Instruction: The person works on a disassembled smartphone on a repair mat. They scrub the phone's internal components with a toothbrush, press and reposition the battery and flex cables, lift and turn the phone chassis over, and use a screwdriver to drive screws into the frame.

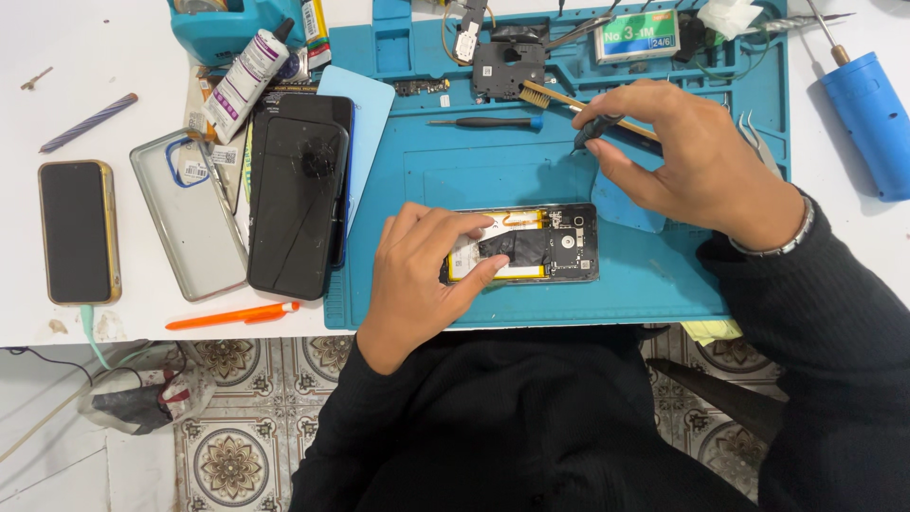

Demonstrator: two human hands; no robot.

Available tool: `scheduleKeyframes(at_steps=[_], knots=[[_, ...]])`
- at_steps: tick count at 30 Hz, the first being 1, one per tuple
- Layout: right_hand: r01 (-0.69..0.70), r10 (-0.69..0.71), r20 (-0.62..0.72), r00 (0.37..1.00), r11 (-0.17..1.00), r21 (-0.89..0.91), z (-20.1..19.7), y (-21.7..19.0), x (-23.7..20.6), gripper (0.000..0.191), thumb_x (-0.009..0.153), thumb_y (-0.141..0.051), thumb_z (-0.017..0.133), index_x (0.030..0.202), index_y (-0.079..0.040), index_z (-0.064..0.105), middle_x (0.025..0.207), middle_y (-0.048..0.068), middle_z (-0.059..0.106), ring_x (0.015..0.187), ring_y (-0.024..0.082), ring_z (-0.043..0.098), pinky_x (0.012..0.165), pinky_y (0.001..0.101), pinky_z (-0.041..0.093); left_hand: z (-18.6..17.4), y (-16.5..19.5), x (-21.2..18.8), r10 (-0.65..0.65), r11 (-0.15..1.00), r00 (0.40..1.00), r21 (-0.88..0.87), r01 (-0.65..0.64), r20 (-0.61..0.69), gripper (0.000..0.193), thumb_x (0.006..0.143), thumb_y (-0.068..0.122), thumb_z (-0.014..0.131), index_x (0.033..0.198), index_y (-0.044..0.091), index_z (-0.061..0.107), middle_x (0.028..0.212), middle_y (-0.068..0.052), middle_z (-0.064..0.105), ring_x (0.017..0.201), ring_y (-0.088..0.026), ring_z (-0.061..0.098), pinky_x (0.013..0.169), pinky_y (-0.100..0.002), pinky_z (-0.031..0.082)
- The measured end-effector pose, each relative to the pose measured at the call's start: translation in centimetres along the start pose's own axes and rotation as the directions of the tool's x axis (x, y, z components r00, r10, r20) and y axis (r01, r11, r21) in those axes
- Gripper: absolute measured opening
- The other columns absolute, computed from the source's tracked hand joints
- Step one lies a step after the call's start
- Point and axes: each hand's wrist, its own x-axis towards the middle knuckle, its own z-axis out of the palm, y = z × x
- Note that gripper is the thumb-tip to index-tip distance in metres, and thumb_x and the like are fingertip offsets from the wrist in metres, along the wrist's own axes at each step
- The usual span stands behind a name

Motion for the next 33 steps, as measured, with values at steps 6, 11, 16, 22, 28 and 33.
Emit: scheduleKeyframes(at_steps=[6,11,16,22,28,33], knots=[[0.034,0.005,-0.084,0.996,0.888,0.459,0.9,-0.7,0.2,0.053,0.095,0.014,0.065,0.132,-0.006,0.031,0.115,0.021,0.054,0.113,0.034,0.072,0.094,0.0433,0.066,-0.3,-0.1,0.0,0.004,1.0,1.0,-0.012,-0.004,-0.02,0.036,0.085,0.028,0.086,0.113,0.011,0.073,0.099,0.001,0.072,0.093,-0.021,0.059,0.082,-0.036,0.042],[0.057,-0.012,-0.073,0.997,0.759,0.649,3.1,-2.0,-0.2,0.052,0.098,0.014,0.063,0.129,-0.011,0.029,0.119,0.016,0.059,0.116,0.034,0.071,0.095,0.0442,0.066,-0.6,-0.4,-0.4,0.029,1.0,0.998,0.002,-0.029,-0.047,0.035,0.085,0.028,0.086,0.114,0.011,0.075,0.099,0.001,0.07,0.092,-0.021,0.059,0.081,-0.036,0.041],[0.045,-0.028,-0.036,0.999,0.705,0.708,4.3,-2.2,-0.4,0.051,0.097,0.013,0.064,0.127,-0.01,0.031,0.116,0.016,0.057,0.121,0.037,0.072,0.091,0.0442,0.063,-0.5,-0.8,-0.6,0.042,0.999,0.997,-0.009,-0.043,-0.072,0.028,0.084,0.025,0.087,0.107,0.012,0.077,0.098,0.002,0.069,0.089,-0.02,0.058,0.08,-0.035,0.041],[0.042,-0.043,-0.017,0.999,0.695,0.718,4.5,-2.1,-0.4,0.049,0.098,0.013,0.064,0.128,-0.01,0.032,0.118,0.016,0.055,0.122,0.039,0.071,0.092,0.0447,0.063,-0.2,-1.1,-0.7,0.04,0.999,0.995,-0.007,-0.041,-0.094,0.019,0.084,0.02,0.087,0.099,0.014,0.077,0.096,0.004,0.07,0.087,-0.018,0.058,0.079,-0.034,0.04],[0.049,-0.061,-0.008,0.998,0.705,0.707,4.4,-2.1,-0.4,0.051,0.097,0.013,0.064,0.129,-0.009,0.031,0.119,0.018,0.056,0.122,0.038,0.071,0.099,0.0478,0.062,0.0,-1.2,-0.7,0.041,0.999,0.994,-0.006,-0.042,-0.102,0.015,0.084,0.019,0.087,0.093,0.014,0.076,0.095,0.005,0.07,0.087,-0.018,0.058,0.08,-0.034,0.039],[0.068,-0.089,-0.005,0.996,0.72,0.691,4.3,-2.1,-0.2,0.052,0.096,0.012,0.065,0.13,-0.008,0.031,0.118,0.02,0.059,0.121,0.038,0.071,0.098,0.0466,0.062,0.1,-1.2,-0.7,0.04,0.999,0.994,-0.011,-0.041,-0.104,0.015,0.084,0.019,0.087,0.093,0.014,0.076,0.095,0.004,0.07,0.087,-0.018,0.058,0.08,-0.034,0.039]])
